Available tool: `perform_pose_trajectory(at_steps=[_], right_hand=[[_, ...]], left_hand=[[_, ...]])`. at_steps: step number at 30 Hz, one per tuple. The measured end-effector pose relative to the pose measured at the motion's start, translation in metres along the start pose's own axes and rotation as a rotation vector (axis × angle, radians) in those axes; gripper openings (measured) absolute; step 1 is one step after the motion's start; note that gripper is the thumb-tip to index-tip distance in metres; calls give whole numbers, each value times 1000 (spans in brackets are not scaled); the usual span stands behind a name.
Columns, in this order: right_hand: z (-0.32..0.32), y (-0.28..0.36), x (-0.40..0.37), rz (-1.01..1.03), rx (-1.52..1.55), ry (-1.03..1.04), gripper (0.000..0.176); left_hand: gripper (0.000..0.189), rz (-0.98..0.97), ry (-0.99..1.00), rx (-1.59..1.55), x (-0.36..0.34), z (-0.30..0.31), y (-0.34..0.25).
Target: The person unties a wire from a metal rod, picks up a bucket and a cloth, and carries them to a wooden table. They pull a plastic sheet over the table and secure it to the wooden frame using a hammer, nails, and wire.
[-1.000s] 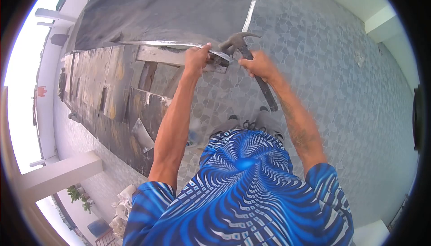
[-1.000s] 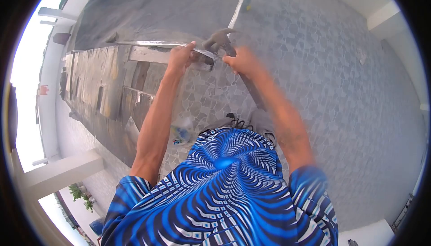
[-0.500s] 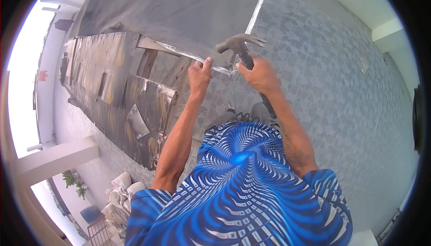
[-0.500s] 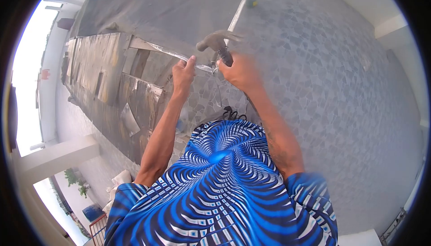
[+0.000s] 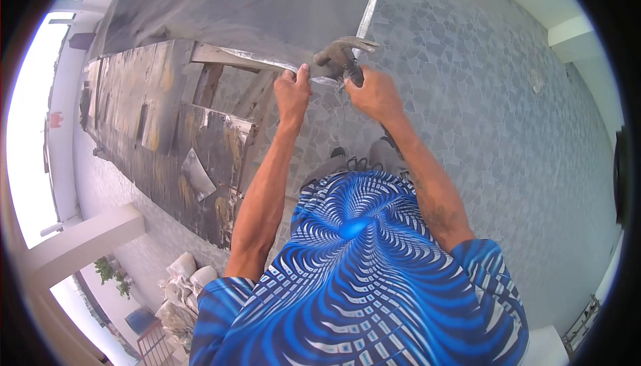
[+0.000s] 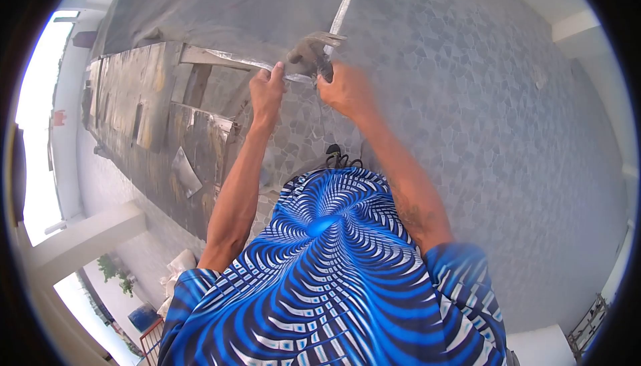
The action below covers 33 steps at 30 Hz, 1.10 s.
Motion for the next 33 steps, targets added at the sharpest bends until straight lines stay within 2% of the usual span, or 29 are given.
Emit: perform_pose_trajectory(at_steps=[3,6,9,10,13,16,20,24,33], right_hand=[[-13,-6,9,-21,-31,45,31],[-23,-11,24,123,-17,18,30],[-29,-19,24,-12,188,150,26],[-36,-32,27,19,187,107,23],[-36,-35,19,-84,207,83,22],[-38,-36,22,-108,359,141,20],[-31,-30,27,-147,402,222,19],[-32,-29,29,-145,425,247,20],[-46,-33,36,-162,432,255,19]], left_hand=[[39,10,12,37,-3,5,-6],[40,-15,20,122,-5,10,-14],[43,-62,42,163,-1,11,-22],[44,-72,51,168,-1,12,-23],[40,-78,107,261,7,11,-31],[34,-97,118,459,19,9,-34],[26,15,196,401,27,6,-41],[25,57,307,368,33,3,-36],[24,38,260,229,34,2,-16]])
Point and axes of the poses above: each hand's wrist, its own x-axis towards the middle knuckle, its own z-axis out of the back of the hand, y = z × x, the point moved 7 cm from there along x, towards the middle knuckle, and after that the axes turned 1 degree about y, right-handed, at the moved point
